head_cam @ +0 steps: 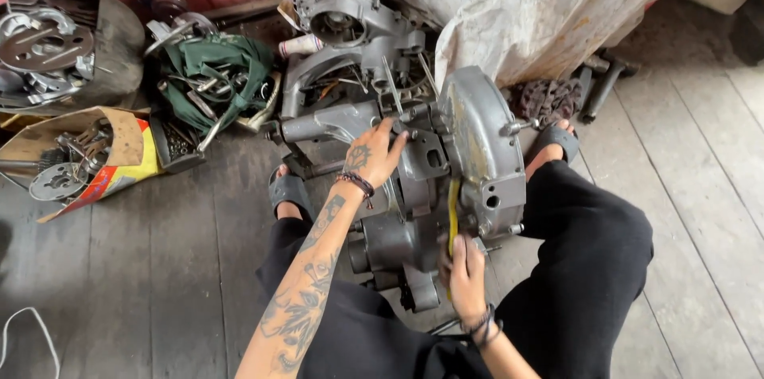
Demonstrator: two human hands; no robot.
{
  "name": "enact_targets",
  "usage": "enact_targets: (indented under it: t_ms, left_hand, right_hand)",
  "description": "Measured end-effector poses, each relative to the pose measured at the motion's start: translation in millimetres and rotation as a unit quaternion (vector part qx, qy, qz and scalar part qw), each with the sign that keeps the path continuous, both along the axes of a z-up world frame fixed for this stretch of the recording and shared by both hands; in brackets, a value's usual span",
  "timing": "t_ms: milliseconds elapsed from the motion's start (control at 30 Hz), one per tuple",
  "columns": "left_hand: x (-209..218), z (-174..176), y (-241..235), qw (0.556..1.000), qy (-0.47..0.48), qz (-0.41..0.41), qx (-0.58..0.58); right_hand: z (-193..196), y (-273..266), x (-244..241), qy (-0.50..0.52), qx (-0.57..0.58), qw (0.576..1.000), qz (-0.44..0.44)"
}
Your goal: Cleaning or prepping a motorcycle engine casing using a small brush to reach crevices and bolt holes
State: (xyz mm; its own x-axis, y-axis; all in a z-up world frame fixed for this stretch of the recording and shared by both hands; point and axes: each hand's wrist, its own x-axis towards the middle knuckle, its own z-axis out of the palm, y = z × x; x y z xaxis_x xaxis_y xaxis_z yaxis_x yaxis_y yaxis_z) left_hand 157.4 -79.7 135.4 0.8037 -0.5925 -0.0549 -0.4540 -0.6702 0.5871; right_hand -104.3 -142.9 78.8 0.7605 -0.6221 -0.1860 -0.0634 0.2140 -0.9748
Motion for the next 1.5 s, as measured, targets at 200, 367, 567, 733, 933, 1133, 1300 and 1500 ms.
enact_targets:
  t_ms: [200, 367, 567, 733, 933, 1133, 1300, 1500]
  left_hand:
    - [-7.5, 0.2, 1.3, 1.000, -0.004, 0.004, -0.014]
    - [-11.6, -8.5, 0.8, 1.000, -0.007, 0.008, -0.025]
    - [-1.1, 8.4, -1.2, 1.000, 0.010, 0.003, -0.028]
    - [-3.6, 1.3, 2.9, 1.000, -0.003, -0.003, -0.020]
    - [-5.7, 19.8, 15.4, 0.998, -0.046, 0.002, 0.032]
    - [-6.9, 54.1, 42.2, 0.976, -0.108, 0.117, -0.147]
    - [-70.8, 83.8, 54.2, 0.950, -0.035, 0.089, -0.298]
    - [-111.2, 60.8, 55.9, 0.947, 0.094, -0.011, -0.309]
  right_hand:
    - [-40.1, 29.9, -37.8, 0.038, 0.031, 0.999, -0.010]
    - [-1.5, 9.5, -3.4, 0.031, -0.068, 0.997, -0.012]
    - [-20.2, 10.8, -16.5, 0.014, 0.023, 0.999, 0.020]
    - [7.0, 0.0, 3.9, -0.005, -0.008, 0.999, 0.035]
    - [-13.5, 13.8, -48.5, 0.040, 0.072, 0.994, 0.070]
    - [69.6, 3.2, -36.6, 0.078, 0.010, 0.981, 0.179]
    - [113.6, -10.4, 7.8, -0.070, -0.117, 0.971, 0.195]
    - [161.7, -22.7, 44.5, -0.025, -0.433, 0.823, 0.368]
